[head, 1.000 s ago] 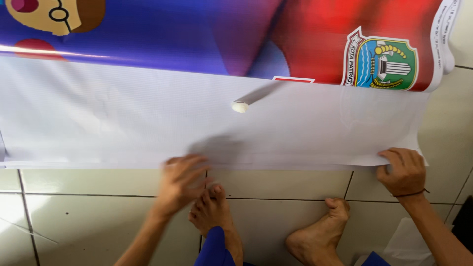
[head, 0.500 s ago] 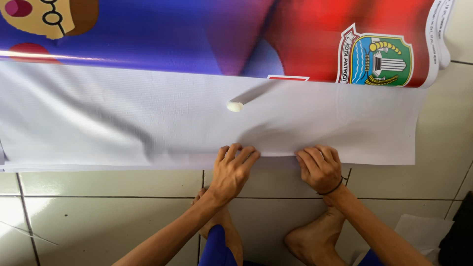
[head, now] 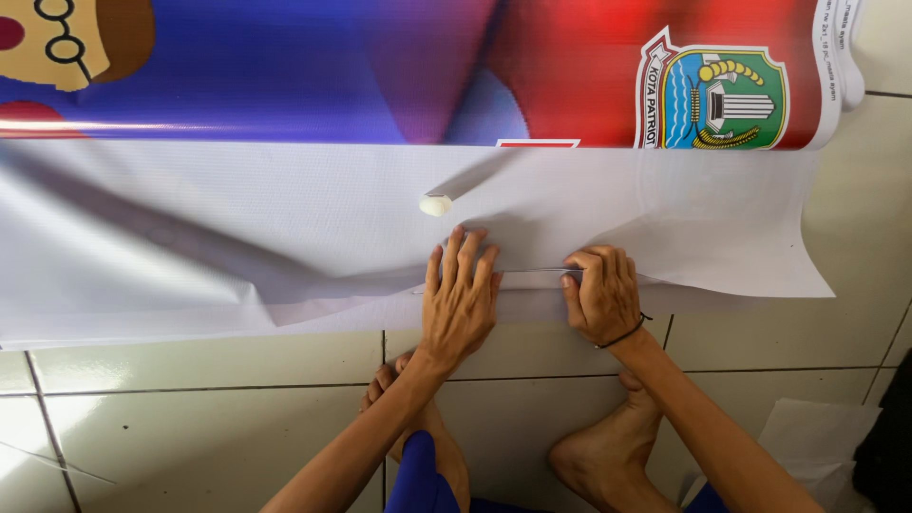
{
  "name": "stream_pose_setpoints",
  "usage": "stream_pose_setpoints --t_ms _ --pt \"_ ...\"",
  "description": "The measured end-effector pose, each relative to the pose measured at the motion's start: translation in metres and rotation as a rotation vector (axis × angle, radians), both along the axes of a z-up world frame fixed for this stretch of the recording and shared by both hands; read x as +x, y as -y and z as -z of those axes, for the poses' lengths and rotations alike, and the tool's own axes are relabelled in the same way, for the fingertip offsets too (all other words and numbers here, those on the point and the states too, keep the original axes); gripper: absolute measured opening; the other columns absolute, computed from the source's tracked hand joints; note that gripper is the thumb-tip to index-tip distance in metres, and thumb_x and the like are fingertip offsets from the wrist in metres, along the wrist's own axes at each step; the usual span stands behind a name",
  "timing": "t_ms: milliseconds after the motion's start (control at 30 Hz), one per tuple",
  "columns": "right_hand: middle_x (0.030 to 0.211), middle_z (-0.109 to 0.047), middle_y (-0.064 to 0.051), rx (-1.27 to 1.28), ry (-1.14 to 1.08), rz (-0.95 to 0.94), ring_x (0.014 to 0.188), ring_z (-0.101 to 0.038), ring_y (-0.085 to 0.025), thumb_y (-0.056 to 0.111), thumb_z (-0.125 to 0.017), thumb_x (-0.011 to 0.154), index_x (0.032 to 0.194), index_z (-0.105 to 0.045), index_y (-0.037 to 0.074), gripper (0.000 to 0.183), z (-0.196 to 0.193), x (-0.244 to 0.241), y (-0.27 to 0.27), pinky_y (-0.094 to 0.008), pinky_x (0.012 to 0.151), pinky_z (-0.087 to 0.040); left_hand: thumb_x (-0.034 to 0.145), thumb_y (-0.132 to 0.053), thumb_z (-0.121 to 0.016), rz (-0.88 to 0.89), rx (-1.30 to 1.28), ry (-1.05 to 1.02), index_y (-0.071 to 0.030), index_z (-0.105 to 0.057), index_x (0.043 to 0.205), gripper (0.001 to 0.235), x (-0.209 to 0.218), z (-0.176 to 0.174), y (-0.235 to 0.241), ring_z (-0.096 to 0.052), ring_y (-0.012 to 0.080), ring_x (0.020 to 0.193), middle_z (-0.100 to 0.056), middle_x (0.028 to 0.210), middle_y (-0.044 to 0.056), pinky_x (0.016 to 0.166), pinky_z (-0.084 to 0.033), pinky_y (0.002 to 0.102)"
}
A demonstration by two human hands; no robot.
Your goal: The person sits on the floor and applies glue from a white tube onto the edge of a large white banner. They then press the glued edge down onto the tiled floor to secure it in place.
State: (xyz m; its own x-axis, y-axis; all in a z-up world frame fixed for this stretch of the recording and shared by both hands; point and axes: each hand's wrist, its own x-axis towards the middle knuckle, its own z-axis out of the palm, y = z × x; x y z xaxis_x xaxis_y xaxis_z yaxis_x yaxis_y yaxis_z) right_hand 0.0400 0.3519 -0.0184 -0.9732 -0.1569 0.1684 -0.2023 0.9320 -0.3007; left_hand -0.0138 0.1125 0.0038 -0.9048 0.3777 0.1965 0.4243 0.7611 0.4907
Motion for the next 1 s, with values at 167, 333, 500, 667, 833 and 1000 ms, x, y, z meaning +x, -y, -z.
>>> stream_pose_setpoints --t_ms 167,333,500,667,833,1000 --pt "0.103 -0.050 -0.004 0.008 0.070 -0.029 0.089 -0.052 -0.027 0.038 -0.043 0.106 0.118 -0.053 0.019 0.025 0.008 0.009 -0.009 -0.039 0.077 -0.041 0.107 -0.020 -0.049 0.013 -0.099 0.013 -0.014 -0.053 0.132 0.027 0.003 0.009 -0.001 -0.040 0.0357 0.149 -0.050 0.151 0.013 0.123 -0.023 0.051" --pt "0.106 -0.049 -0.003 -0.030 0.128 0.029 0.095 -0.051 -0.029 0.041 -0.051 0.104 0.116 -0.052 0.018 0.026 -0.004 0.007 -0.018 -0.041 0.081 -0.039 0.108 -0.020 -0.047 0.004 -0.084 -0.002 -0.013 -0.054 0.132 0.026 0.002 0.005 -0.001 -0.040 0.0352 0.149 -0.051 0.151 0.014 0.124 -0.024 0.052" --pt "0.109 -0.045 -0.001 -0.093 0.238 0.126 0.100 -0.047 -0.027 0.050 -0.065 0.097 0.115 -0.050 0.019 0.039 -0.021 -0.002 -0.037 -0.041 0.085 -0.034 0.108 -0.024 -0.046 0.015 -0.090 0.031 -0.015 -0.053 0.135 0.029 0.003 0.009 0.001 -0.037 0.0345 0.151 -0.048 0.155 0.012 0.125 -0.022 0.053" --pt "0.088 -0.050 0.003 -0.126 0.531 0.219 0.091 -0.058 -0.024 0.053 -0.089 0.070 0.093 -0.061 0.022 0.048 -0.042 -0.029 -0.049 -0.042 0.086 -0.038 0.109 -0.024 -0.044 0.014 -0.048 0.058 -0.014 -0.053 0.135 0.029 0.003 0.005 0.003 -0.037 0.0340 0.151 -0.048 0.154 0.012 0.125 -0.022 0.054" --pt "0.085 -0.055 -0.005 -0.010 0.731 0.211 0.086 -0.065 -0.033 0.046 -0.091 0.067 0.088 -0.059 0.017 0.048 -0.075 -0.066 -0.031 -0.048 0.080 -0.049 0.110 -0.023 -0.042 0.014 -0.050 0.048 -0.014 -0.052 0.137 0.030 0.002 0.004 0.004 -0.036 0.0335 0.152 -0.047 0.155 0.013 0.125 -0.021 0.053" --pt "0.092 -0.058 -0.004 0.136 0.931 0.266 0.094 -0.068 -0.030 0.050 -0.092 0.066 0.086 -0.059 0.018 0.050 -0.076 -0.084 -0.025 -0.044 0.083 -0.053 0.108 -0.020 -0.043 0.007 -0.024 0.042 -0.013 -0.051 0.137 0.030 0.004 0.001 0.007 -0.037 0.0332 0.151 -0.047 0.155 0.013 0.125 -0.022 0.053"
